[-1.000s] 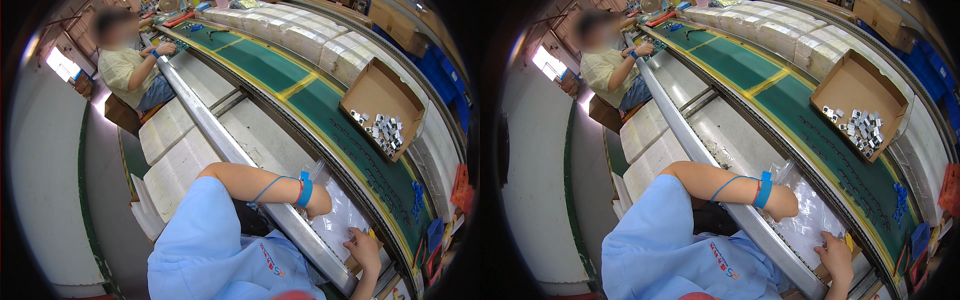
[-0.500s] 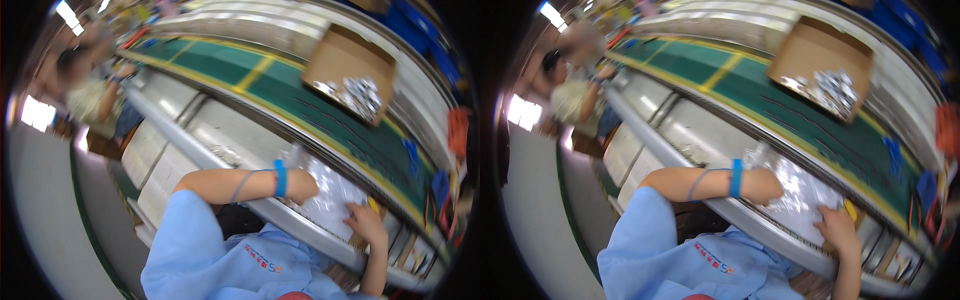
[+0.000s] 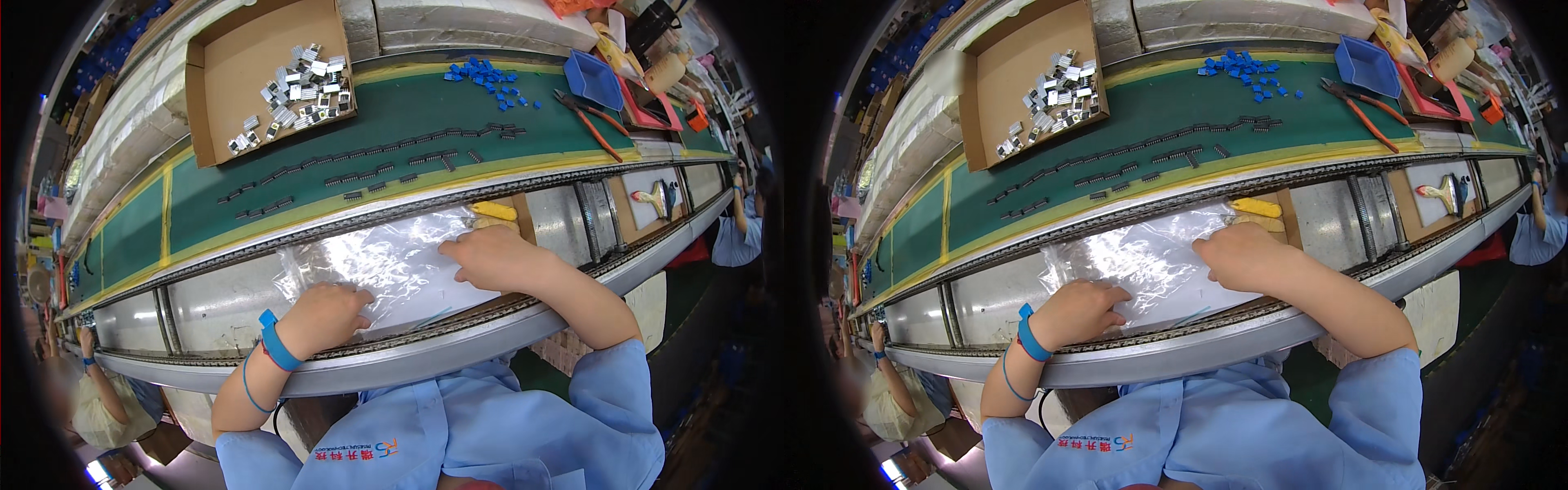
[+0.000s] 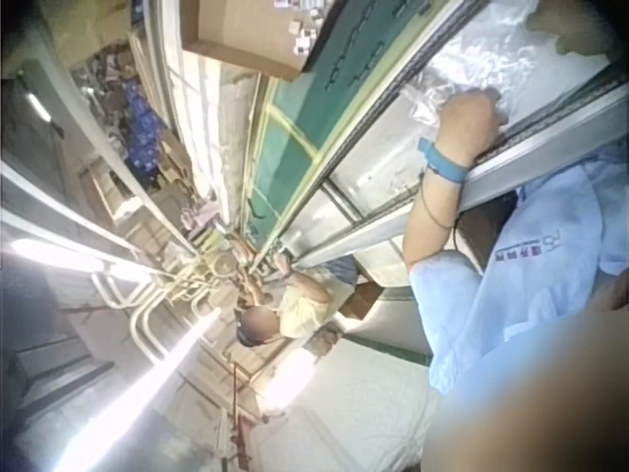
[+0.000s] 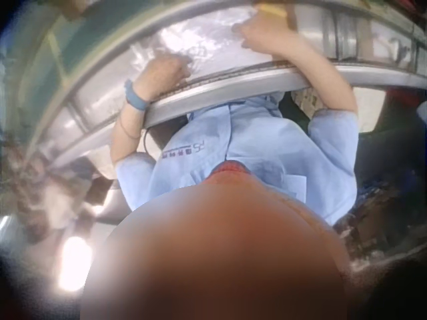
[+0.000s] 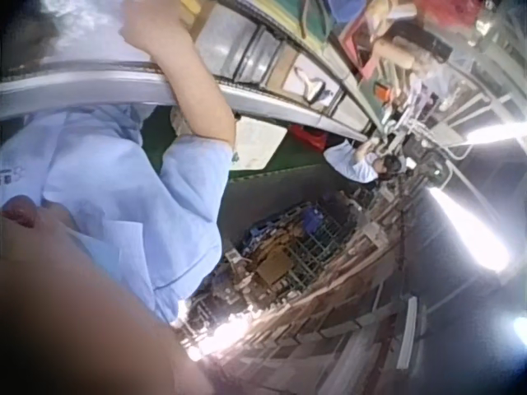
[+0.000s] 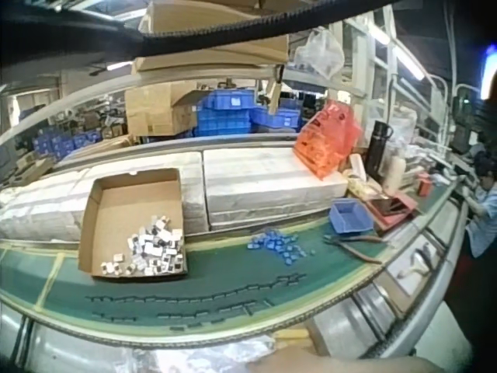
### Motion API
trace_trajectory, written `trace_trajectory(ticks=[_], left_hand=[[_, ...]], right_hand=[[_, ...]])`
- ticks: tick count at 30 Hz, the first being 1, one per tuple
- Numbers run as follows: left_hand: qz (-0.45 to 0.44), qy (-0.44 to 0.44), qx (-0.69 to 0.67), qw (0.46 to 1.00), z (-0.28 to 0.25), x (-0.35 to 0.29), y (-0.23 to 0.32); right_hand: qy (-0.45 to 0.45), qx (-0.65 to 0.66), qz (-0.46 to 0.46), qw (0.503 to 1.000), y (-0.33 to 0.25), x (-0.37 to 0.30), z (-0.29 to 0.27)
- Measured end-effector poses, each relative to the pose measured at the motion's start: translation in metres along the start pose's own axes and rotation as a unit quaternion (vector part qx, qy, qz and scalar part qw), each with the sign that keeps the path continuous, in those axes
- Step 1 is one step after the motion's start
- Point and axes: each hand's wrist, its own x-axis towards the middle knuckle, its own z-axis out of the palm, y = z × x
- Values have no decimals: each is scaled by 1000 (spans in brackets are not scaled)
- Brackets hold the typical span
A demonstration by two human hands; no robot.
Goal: Assembling electronic components onto a printed circuit board.
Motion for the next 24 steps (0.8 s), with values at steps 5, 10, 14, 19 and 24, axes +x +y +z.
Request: trace_trajectory(ticks=[5, 10, 14, 19, 24], left_hand=[[0, -15, 3, 1000, 4, 0, 1], [-9, -26, 2, 1000, -1, -1, 4], [-14, -25, -2, 1000, -3, -2, 6], [-8, -16, 1, 1000, -4, -3, 8], [11, -9, 4, 1000, -5, -4, 8]], right_hand=[[-16, -4, -12, 1000, -3, 1, -1], [47, -15, -19, 999, -5, -4, -4], [68, -18, -18, 997, -8, -7, -11], [104, -36, -25, 994, -11, -11, -16], [86, -53, -26, 995, -11, -12, -16]])
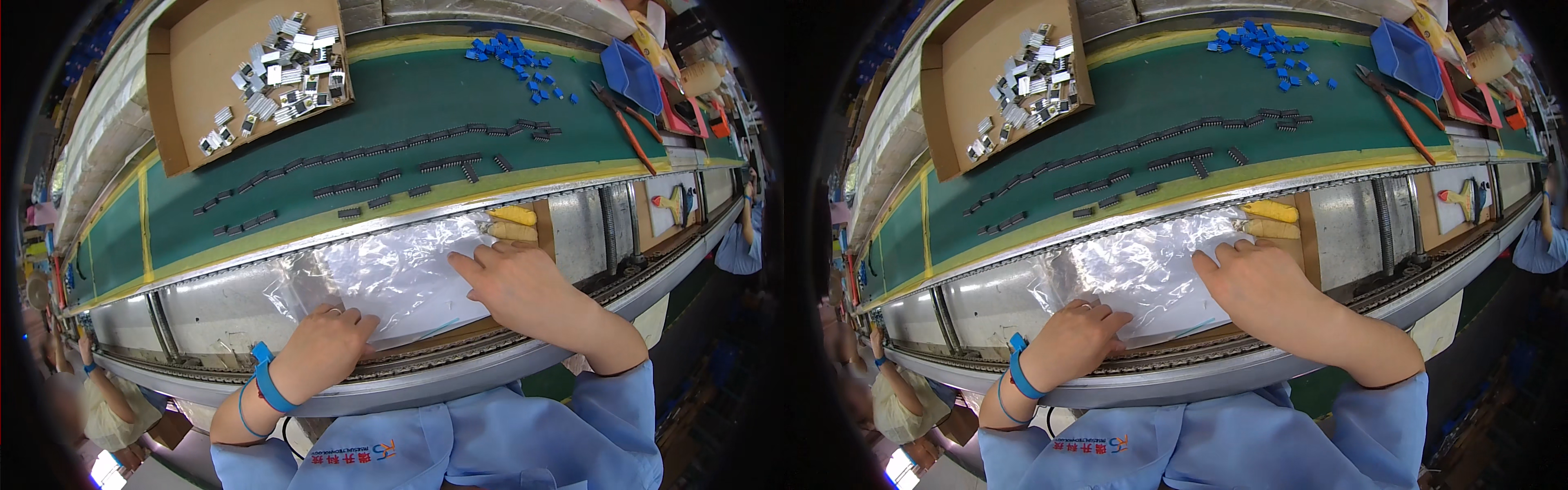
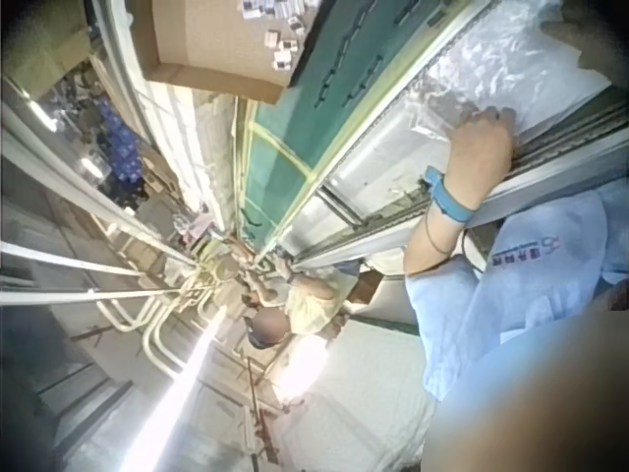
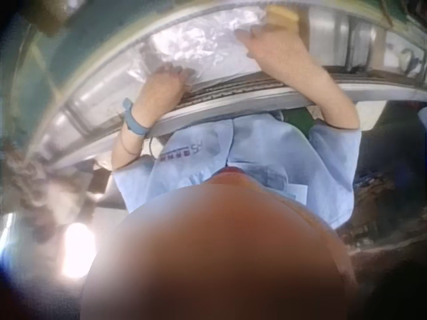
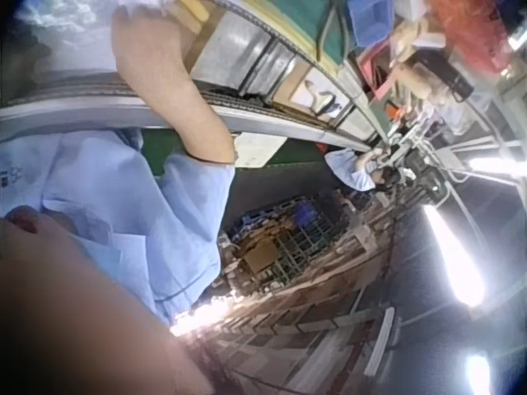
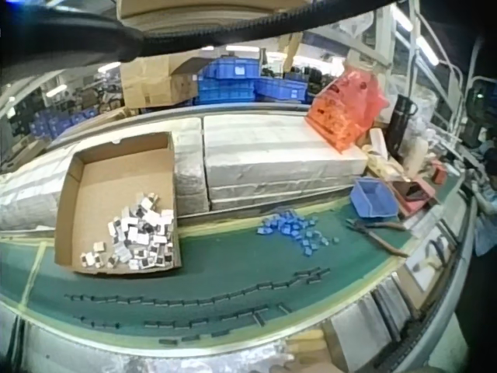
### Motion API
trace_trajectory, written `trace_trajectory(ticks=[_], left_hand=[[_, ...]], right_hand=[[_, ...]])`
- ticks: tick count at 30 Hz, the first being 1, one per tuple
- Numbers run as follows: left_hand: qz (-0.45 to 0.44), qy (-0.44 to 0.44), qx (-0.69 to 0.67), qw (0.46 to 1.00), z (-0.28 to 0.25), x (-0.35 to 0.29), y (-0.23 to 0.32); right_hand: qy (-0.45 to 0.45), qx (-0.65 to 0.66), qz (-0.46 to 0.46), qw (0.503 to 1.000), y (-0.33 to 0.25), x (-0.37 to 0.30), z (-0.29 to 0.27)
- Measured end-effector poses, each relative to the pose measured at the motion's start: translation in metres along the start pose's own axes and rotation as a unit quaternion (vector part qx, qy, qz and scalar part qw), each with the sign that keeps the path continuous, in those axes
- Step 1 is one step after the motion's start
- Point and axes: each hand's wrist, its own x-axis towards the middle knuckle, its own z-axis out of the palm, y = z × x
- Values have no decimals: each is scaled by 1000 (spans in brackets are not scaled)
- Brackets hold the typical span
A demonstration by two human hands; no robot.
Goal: Assembling electronic components onto a printed circuit board.
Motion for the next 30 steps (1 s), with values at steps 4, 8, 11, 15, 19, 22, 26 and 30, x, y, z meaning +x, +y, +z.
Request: trace_trajectory(ticks=[4, 8, 11, 15, 19, 22, 26, 30], left_hand=[[0, -3, -2, 1000, -3, -2, 1], [-2, -2, -5, 1000, -8, -1, 2], [0, 8, -21, 1000, -11, 1, 3], [39, 49, -26, 998, -14, 6, 4], [37, 54, -39, 997, -17, 6, 7], [37, 44, -50, 997, -20, 11, 5], [23, 32, -47, 998, -21, 11, 5], [14, 20, -49, 999, -22, 10, 4]], right_hand=[[-12, -2, -3, 1000, 1, 1, 0], [-20, -6, 8, 1000, 3, 2, 1], [-22, 0, 12, 1000, 3, 2, -1], [-10, -4, 7, 1000, 2, 1, -1], [23, -35, -11, 999, -2, -2, -1], [13, -35, -7, 999, 0, -2, -2], [18, -41, -4, 999, -4, -3, -1], [15, -38, -3, 999, -6, -3, -2]])
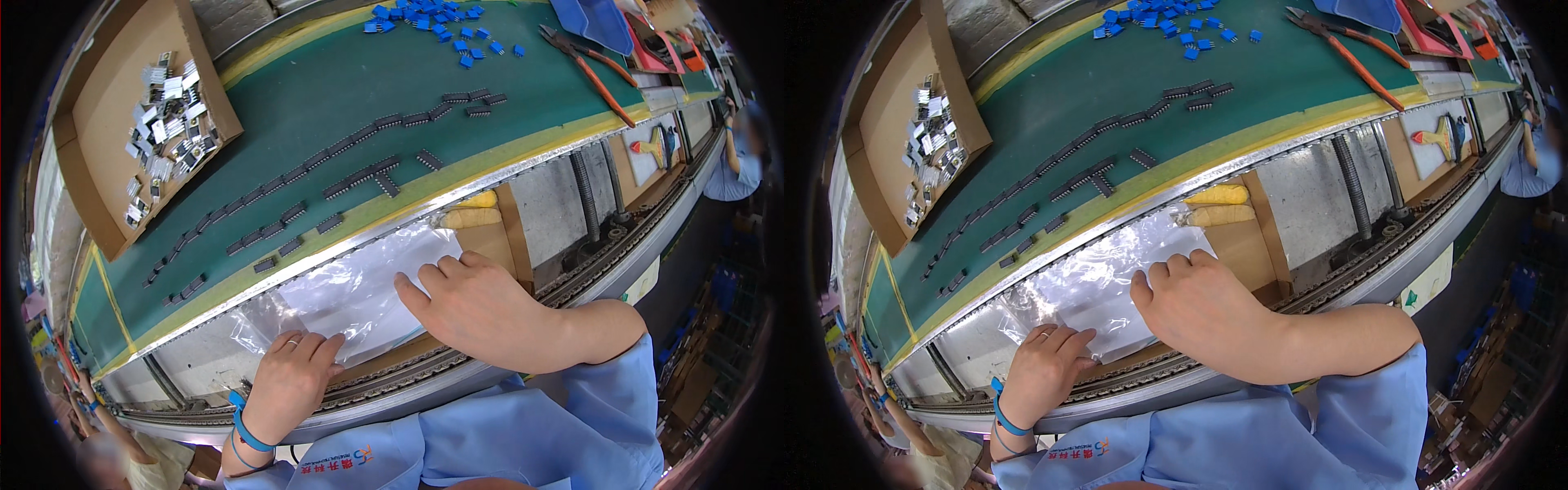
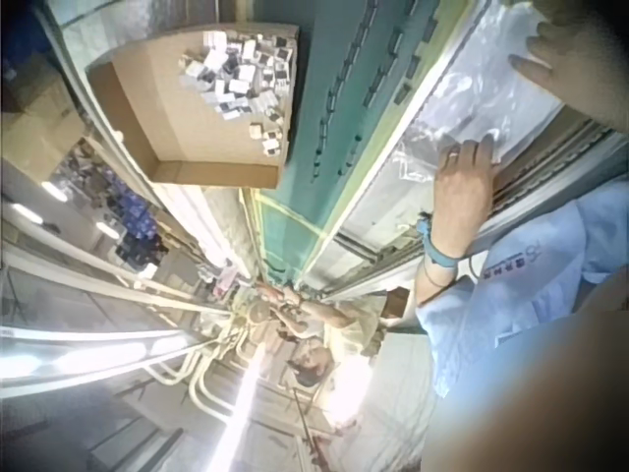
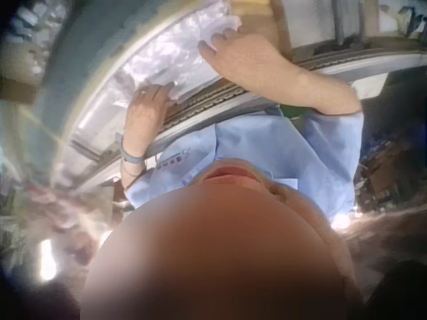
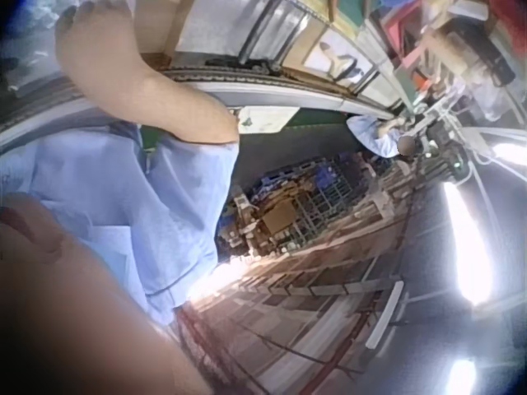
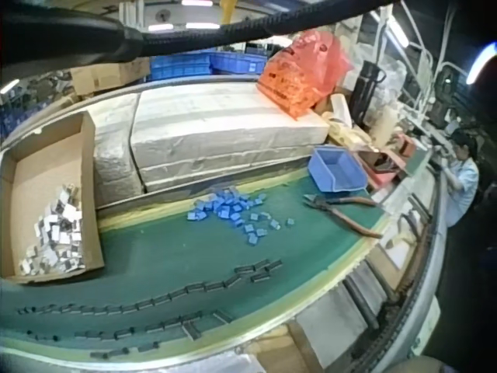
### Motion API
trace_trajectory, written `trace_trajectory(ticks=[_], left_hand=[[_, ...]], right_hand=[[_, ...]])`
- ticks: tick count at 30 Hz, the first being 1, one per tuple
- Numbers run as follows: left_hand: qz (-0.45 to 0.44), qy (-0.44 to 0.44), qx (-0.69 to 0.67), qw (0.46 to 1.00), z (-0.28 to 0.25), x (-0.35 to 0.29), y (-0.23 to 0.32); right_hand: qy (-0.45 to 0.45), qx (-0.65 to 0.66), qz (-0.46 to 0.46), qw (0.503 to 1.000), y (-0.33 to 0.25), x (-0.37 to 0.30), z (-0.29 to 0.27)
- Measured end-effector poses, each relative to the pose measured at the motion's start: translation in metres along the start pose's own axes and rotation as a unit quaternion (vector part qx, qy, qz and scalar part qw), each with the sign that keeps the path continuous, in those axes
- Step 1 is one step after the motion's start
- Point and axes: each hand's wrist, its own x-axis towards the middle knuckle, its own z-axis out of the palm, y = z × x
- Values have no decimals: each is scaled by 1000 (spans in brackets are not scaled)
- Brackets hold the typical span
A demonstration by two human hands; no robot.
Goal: Assembling electronic components onto a printed circuit board.
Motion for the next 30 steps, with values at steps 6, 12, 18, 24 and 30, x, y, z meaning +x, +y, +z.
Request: trace_trajectory(ticks=[6, 12, 18, 24, 30], left_hand=[[-19, 4, 5, 1000, 1, 3, -2], [-64, -34, 4, 997, 2, 1, -4], [-56, -40, 8, 998, 5, -3, -7], [-50, -23, 18, 998, 9, -6, -10], [-48, -38, 28, 998, 11, -5, -12]], right_hand=[[6, 3, 7, 1000, 0, -1, -1], [1, -2, 11, 1000, 0, -2, 0], [-5, -2, 13, 1000, 1, -1, 3], [-31, -5, 9, 999, 2, -1, 1], [-16, -1, -3, 1000, 6, -2, -2]])
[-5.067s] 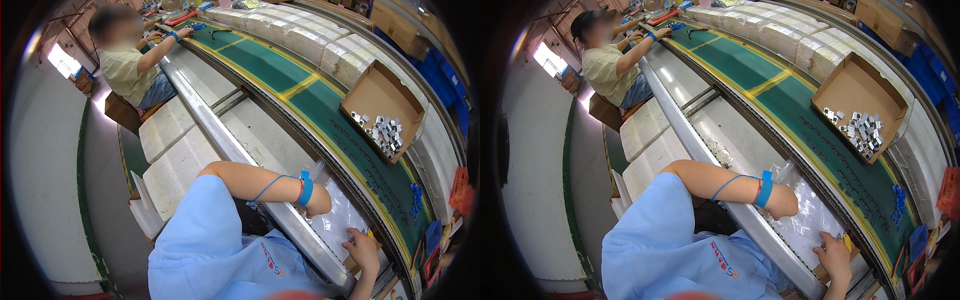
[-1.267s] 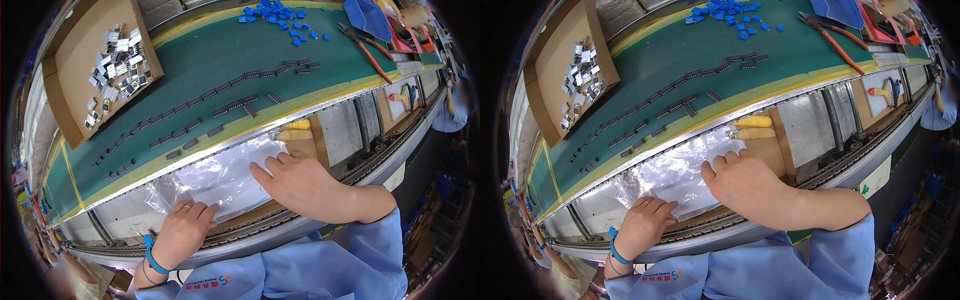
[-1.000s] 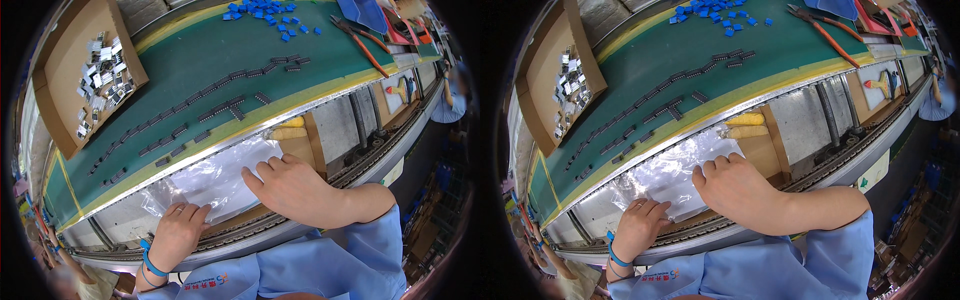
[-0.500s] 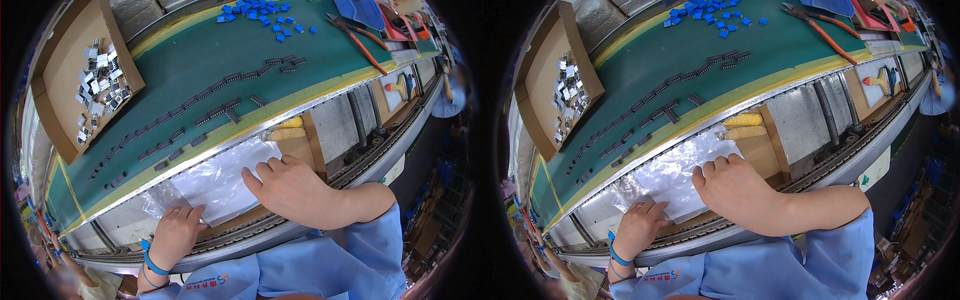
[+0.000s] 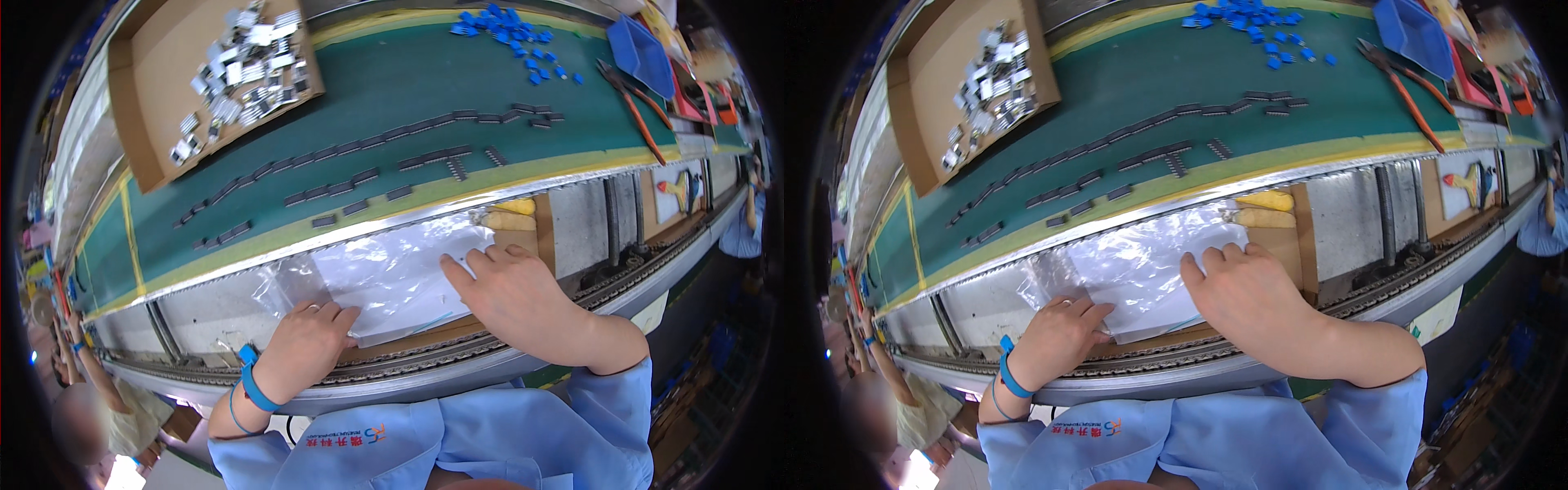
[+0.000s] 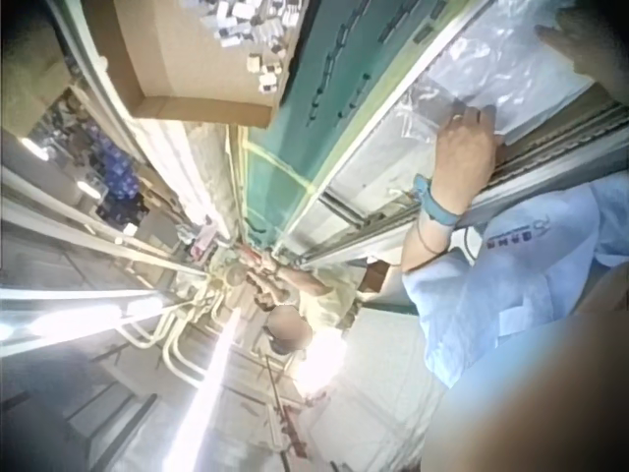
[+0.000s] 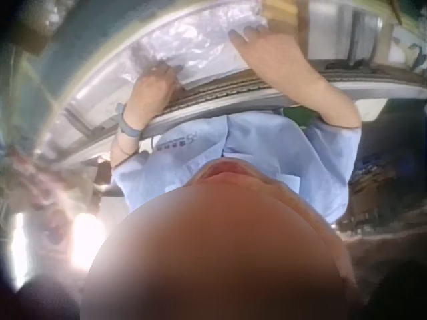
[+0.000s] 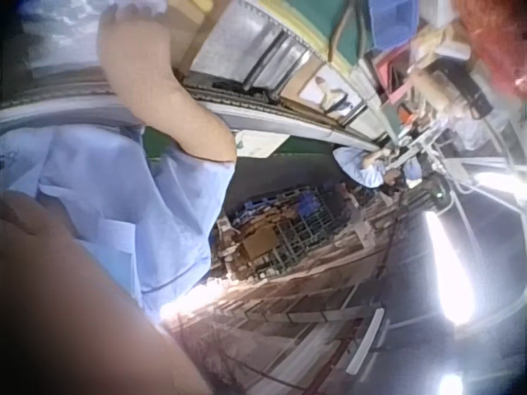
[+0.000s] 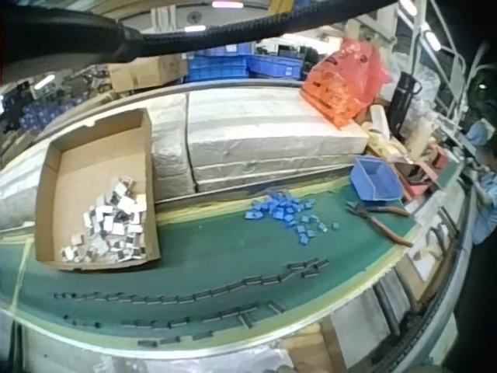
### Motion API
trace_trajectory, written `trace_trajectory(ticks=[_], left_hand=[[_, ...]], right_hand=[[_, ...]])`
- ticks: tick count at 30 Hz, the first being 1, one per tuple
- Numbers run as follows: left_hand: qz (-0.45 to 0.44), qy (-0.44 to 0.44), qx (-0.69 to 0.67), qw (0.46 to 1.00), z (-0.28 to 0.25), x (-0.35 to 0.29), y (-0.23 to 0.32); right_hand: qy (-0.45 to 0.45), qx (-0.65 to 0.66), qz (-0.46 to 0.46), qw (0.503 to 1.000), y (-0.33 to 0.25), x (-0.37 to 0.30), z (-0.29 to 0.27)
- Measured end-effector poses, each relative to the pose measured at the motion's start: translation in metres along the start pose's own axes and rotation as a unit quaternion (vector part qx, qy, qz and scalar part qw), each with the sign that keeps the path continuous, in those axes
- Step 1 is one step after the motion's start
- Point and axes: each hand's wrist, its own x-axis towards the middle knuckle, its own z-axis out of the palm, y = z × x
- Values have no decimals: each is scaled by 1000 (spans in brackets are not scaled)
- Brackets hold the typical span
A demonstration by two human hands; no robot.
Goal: Assembling electronic components onto a printed circuit board.
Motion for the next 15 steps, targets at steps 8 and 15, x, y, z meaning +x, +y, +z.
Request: trace_trajectory(ticks=[8, 15], left_hand=[[5, 40, 10, 999, 24, -15, -14], [44, 100, 42, 993, 38, -4, -14]], right_hand=[[-20, 68, 16, 997, -11, 12, -1], [-41, 49, 14, 998, -11, 4, 1]])
